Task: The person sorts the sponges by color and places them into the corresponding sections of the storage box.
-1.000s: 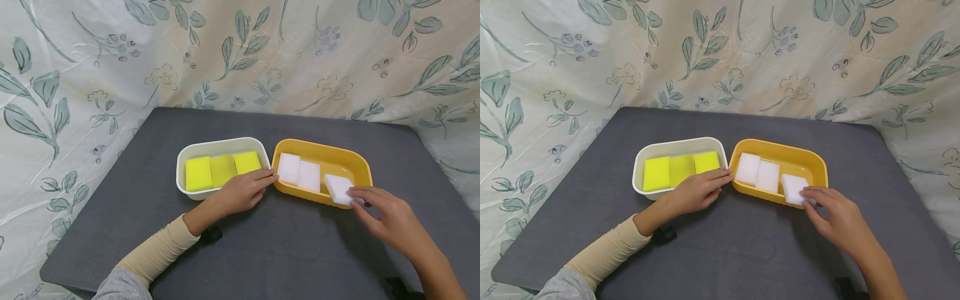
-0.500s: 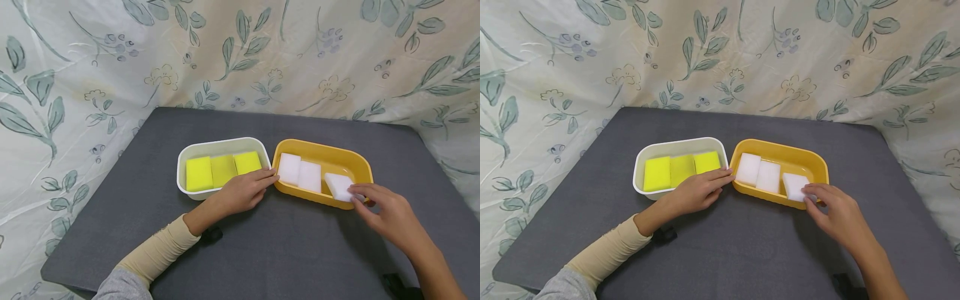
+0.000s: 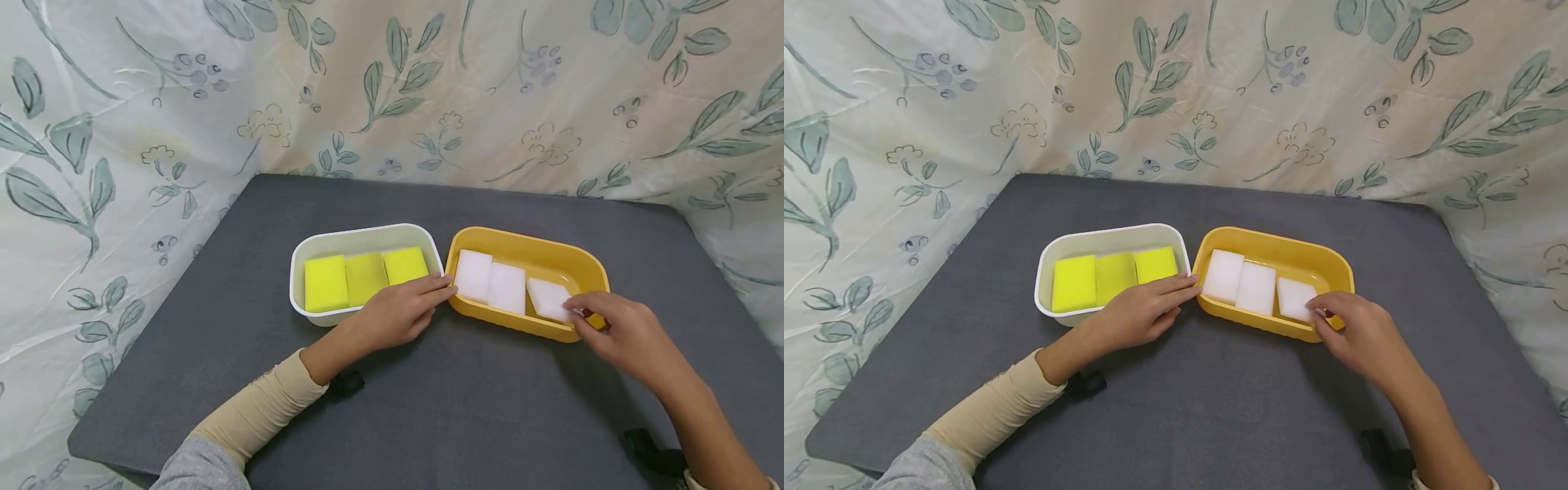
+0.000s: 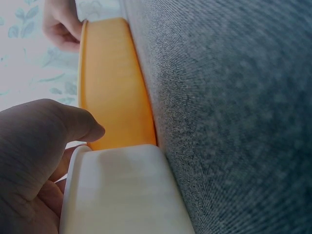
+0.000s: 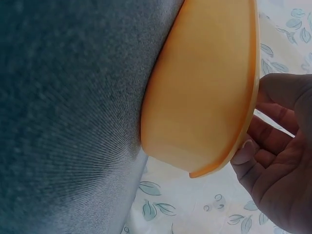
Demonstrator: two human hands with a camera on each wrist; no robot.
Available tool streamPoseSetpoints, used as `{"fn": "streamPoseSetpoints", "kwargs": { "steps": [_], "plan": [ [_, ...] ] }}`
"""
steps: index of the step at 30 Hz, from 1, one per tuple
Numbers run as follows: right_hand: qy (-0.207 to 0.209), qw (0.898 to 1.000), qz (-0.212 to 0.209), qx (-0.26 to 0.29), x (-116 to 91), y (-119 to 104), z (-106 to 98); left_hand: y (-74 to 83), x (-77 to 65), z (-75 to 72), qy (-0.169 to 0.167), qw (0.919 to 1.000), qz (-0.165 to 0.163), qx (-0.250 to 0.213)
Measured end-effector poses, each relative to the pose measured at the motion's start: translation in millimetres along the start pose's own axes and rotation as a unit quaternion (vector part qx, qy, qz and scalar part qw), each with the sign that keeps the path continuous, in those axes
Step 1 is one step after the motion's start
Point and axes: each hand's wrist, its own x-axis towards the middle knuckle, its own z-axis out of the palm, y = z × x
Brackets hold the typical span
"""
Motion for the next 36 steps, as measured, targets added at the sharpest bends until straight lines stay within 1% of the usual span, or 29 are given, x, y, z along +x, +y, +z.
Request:
{"fn": "streamPoseSetpoints", "kwargs": {
  "steps": [11,15,19,23,26,29,33,36],
  "plan": [
    [-0.016,1.0,0.007,-0.018,2.3,3.0,-1.8,1.2,3.8,0.1,-0.005,1.0,0.005,0.001],
    [-0.011,1.0,0.001,-0.018,0.9,2.9,-1.0,0.5,4.5,0.7,-0.007,0.9999,0.009,0.0],
    [-0.003,1.0,-0.014,-0.015,2.6,2.0,0.4,-1.2,3.0,0.3,-0.001,1.0,0.009,-0.003],
    [-0.005,0.999,-0.028,-0.016,6.1,0.3,0.3,-1.6,-0.7,0.0,0.009,1.0,0.001,-0.003],
    [-0.013,0.999,-0.025,-0.02,9.1,-1.4,-1.5,-0.4,-3.7,-1.8,0.02,0.9997,-0.01,-0.008],
    [-0.019,0.999,-0.015,-0.024,10.7,-3.3,-3.0,0.3,-8.1,-5.6,0.018,0.9993,-0.032,-0.011],
    [-0.015,1.0,-0.008,-0.019,10.6,-6.1,-2.8,-2.4,-17.7,-12.6,-0.008,0.9971,-0.075,-0.01],
    [-0.009,1.0,-0.007,-0.012,11.4,-8.6,-1.8,-6.5,-25.8,-18.4,-0.03,0.9931,-0.113,-0.003]
  ]
}}
